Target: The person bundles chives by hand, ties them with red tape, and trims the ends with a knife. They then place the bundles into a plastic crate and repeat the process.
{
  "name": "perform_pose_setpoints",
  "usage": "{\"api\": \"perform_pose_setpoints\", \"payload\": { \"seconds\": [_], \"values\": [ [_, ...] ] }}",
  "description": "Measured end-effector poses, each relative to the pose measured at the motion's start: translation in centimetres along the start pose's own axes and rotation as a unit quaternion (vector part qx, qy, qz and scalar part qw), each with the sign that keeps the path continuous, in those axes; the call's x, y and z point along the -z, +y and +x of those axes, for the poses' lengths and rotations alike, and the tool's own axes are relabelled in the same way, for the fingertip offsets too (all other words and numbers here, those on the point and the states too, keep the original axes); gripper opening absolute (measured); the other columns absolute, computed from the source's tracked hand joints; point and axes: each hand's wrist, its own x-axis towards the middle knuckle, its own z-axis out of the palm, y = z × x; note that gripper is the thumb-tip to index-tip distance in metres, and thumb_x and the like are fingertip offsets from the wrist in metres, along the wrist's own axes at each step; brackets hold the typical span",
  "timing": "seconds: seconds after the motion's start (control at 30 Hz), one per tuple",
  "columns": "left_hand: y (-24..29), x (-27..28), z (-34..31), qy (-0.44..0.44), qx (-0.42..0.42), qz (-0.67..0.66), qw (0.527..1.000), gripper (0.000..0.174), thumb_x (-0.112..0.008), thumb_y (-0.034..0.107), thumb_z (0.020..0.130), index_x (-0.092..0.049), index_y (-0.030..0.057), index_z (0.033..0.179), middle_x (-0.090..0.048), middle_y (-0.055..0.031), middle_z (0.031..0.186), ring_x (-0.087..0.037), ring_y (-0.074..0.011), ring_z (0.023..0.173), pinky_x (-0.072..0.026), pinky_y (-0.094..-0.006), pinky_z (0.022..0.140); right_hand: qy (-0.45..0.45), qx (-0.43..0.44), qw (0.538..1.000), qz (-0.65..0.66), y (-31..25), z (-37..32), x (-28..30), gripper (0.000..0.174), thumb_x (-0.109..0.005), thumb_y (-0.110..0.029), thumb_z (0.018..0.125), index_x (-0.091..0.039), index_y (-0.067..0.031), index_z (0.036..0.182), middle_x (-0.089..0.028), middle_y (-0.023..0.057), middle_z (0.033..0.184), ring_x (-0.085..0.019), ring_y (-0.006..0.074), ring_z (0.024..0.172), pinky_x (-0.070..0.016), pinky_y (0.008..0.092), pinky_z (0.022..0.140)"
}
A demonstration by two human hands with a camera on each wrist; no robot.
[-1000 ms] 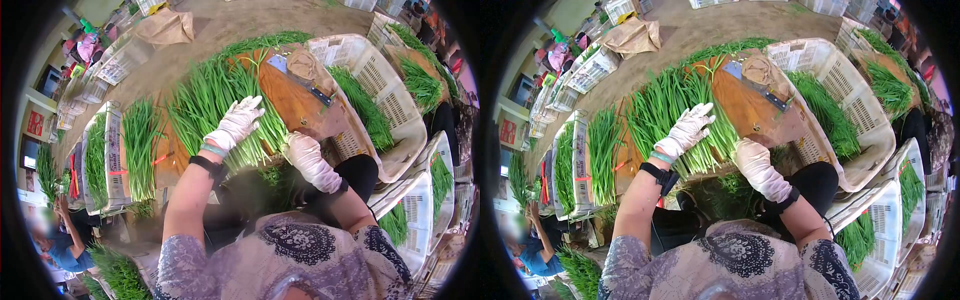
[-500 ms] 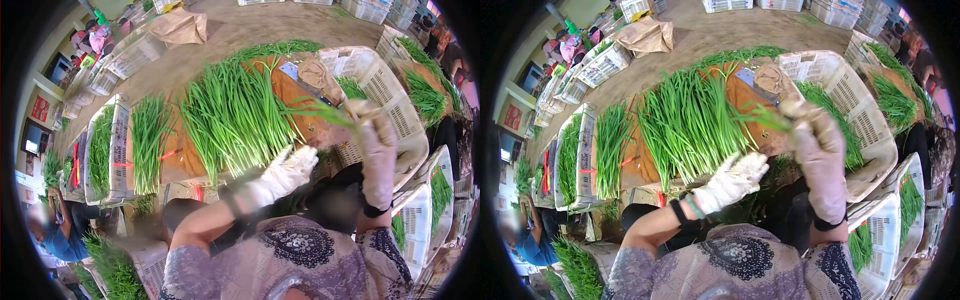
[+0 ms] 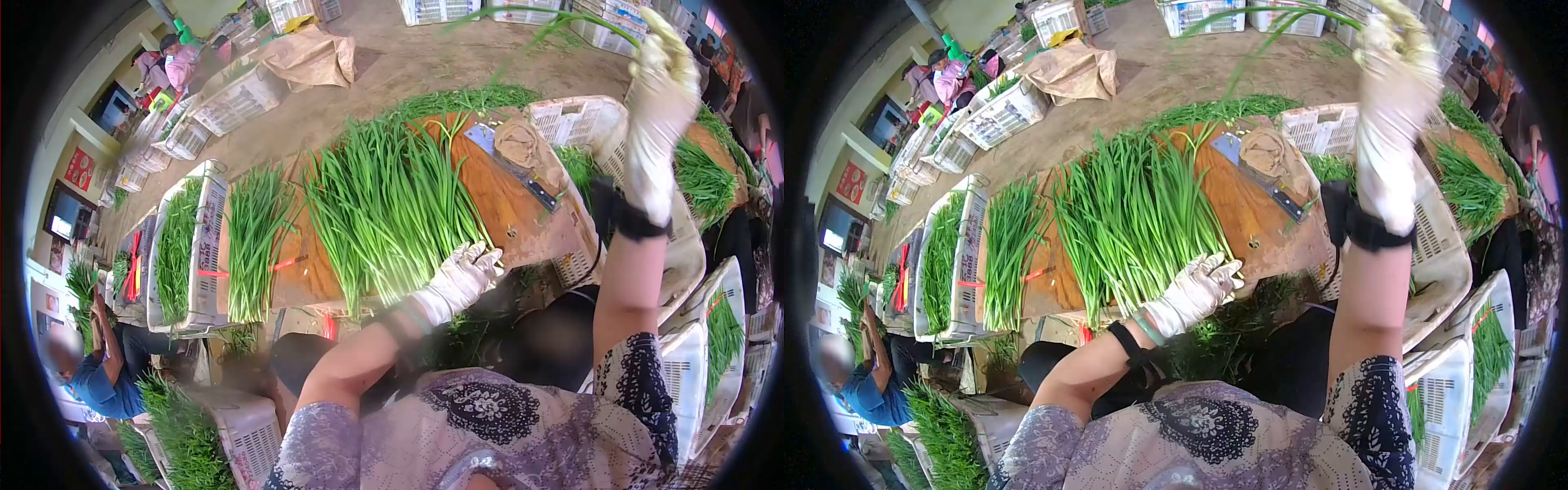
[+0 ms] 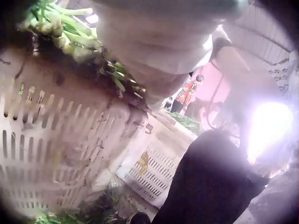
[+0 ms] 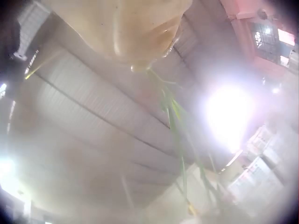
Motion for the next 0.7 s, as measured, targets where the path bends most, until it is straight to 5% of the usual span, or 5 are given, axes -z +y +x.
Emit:
{"api": "perform_pose_setpoints", "payload": {
  "seconds": [0.13, 0.3, 0.37, 0.53, 0.7],
  "values": [
    [0.9, 1.7, 0.3, -0.029, -0.011, 0.024, 0.999, 0.049, -0.059, 0.048, 0.084, -0.062, 0.0109, 0.115, -0.05, -0.0087, 0.136, -0.046, -0.0302, 0.125, -0.0338, -0.0479, 0.106, -0.153, -0.013, 0.966, -0.208, 12.6, -3.2, -1.0, 0.02, -0.058, -0.01, 0.093, -0.066, -0.0092, 0.111, -0.069, 0.0016, 0.097, -0.058, 0.0085, 0.076, -0.0491, 0.0252, 0.069],
    [1.0, -1.0, 0.0, -0.001, 0.034, 0.024, 0.999, 0.051, -0.055, 0.049, 0.086, -0.058, 0.012, 0.121, -0.05, -0.0065, 0.135, -0.045, -0.0267, 0.125, -0.0318, -0.0489, 0.106, -0.522, -0.219, 0.73, -0.383, 17.5, -12.8, -3.5, 0.019, -0.062, -0.019, 0.086, -0.068, -0.0059, 0.099, -0.069, 0.015, 0.095, -0.065, 0.0274, 0.084, -0.0496, 0.0356, 0.075],
    [1.0, -1.0, -0.1, -0.05, 0.035, -0.007, 0.998, 0.05, -0.052, 0.048, 0.088, -0.055, 0.0151, 0.126, -0.048, -0.0065, 0.139, -0.043, -0.0263, 0.128, -0.0294, -0.0491, 0.108, -0.494, -0.096, 0.841, -0.197, 20.6, -17.6, -4.8, 0.02, -0.058, -0.016, 0.09, -0.069, -0.01, 0.105, -0.07, 0.0102, 0.093, -0.065, 0.0211, 0.075, -0.051, 0.0348, 0.067],
    [2.0, 6.6, 2.1, -0.08, 0.016, -0.038, 0.996, 0.054, -0.042, 0.041, 0.096, -0.034, 0.0216, 0.146, -0.027, -0.0063, 0.154, -0.028, -0.0267, 0.14, -0.0165, -0.049, 0.114, -0.508, -0.222, 0.814, -0.174, 22.1, -21.2, -12.4, 0.014, -0.062, -0.013, 0.087, -0.067, -0.0062, 0.098, -0.069, 0.0122, 0.09, -0.06, 0.0216, 0.068, -0.0498, 0.0355, 0.066],
    [-3.6, 4.9, 4.8, -0.172, 0.069, 0.001, 0.983, 0.074, -0.051, 0.053, 0.087, -0.026, 0.0215, 0.149, -0.021, -0.0084, 0.156, -0.018, -0.0314, 0.143, -0.0124, -0.055, 0.113, -0.617, -0.254, 0.631, -0.396, 21.2, -21.0, -15.7, 0.017, -0.059, -0.016, 0.087, -0.068, -0.0068, 0.099, -0.069, 0.0134, 0.097, -0.065, 0.0297, 0.092, -0.052, 0.0394, 0.081]
  ]
}}
